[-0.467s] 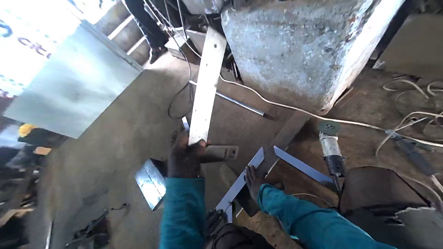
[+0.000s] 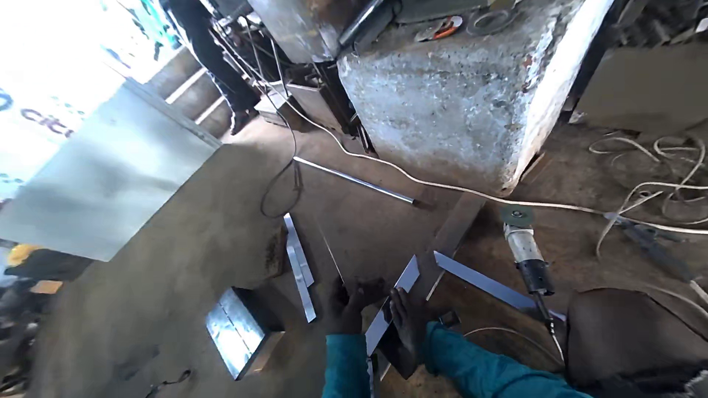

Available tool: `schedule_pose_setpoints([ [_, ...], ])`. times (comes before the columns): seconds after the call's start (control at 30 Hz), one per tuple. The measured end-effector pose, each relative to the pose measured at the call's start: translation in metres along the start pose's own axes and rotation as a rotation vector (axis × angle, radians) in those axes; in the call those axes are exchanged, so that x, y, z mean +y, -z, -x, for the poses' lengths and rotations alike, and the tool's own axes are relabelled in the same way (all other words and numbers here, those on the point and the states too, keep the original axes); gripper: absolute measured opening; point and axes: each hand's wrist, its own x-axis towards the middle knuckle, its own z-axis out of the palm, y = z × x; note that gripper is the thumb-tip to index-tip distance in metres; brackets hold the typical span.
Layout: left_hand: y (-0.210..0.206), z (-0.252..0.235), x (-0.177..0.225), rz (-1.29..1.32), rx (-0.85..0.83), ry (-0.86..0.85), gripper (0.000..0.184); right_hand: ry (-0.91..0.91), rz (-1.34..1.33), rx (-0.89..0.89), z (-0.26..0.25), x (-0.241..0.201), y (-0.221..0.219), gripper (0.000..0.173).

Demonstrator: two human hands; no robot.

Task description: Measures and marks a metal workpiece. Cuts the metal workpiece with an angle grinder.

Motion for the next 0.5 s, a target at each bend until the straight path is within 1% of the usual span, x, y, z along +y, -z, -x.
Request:
schedule_pose_setpoints([
  [0.07,0.001,0.001,-0.005,-0.125,0.037,-0.168,0.035,0.084,0.082,0.210,0.007,0.007,-0.002,0.061],
  [0.1,0.000,0.001,-0.006,-0.173,0.066,-0.244,0.031,0.112,0.102,0.251,0.011,0.009,0.002,0.060],
  [0.13,0.000,0.002,-0.005,-0.212,0.085,-0.288,0.029,0.117,0.110,0.212,0.015,0.010,0.011,0.065],
  [0.17,-0.001,0.003,-0.002,-0.237,0.091,-0.295,0.031,0.100,0.087,0.101,0.017,0.009,0.022,0.070],
  [0.23,-0.002,0.006,-0.002,-0.238,0.111,-0.223,0.033,0.068,0.053,-0.030,0.019,0.007,0.031,0.081],
  [0.27,-0.003,0.006,-0.003,-0.208,0.126,-0.183,0.034,0.050,0.045,-0.078,0.020,0.005,0.036,0.080],
  [0.33,-0.002,0.005,-0.005,-0.126,0.147,-0.147,0.035,0.044,0.023,-0.052,0.021,0.004,0.037,0.073],
  [0.37,-0.002,0.004,-0.005,-0.097,0.153,-0.142,0.034,0.050,0.011,-0.051,0.021,0.005,0.038,0.073],
  [0.43,0.000,0.004,-0.003,-0.065,0.163,-0.148,0.033,0.061,-0.024,-0.121,0.019,0.007,0.049,0.072],
  [0.5,0.005,0.003,-0.003,-0.089,0.156,-0.154,0.033,0.049,-0.109,-0.127,0.016,0.009,0.064,0.060],
])
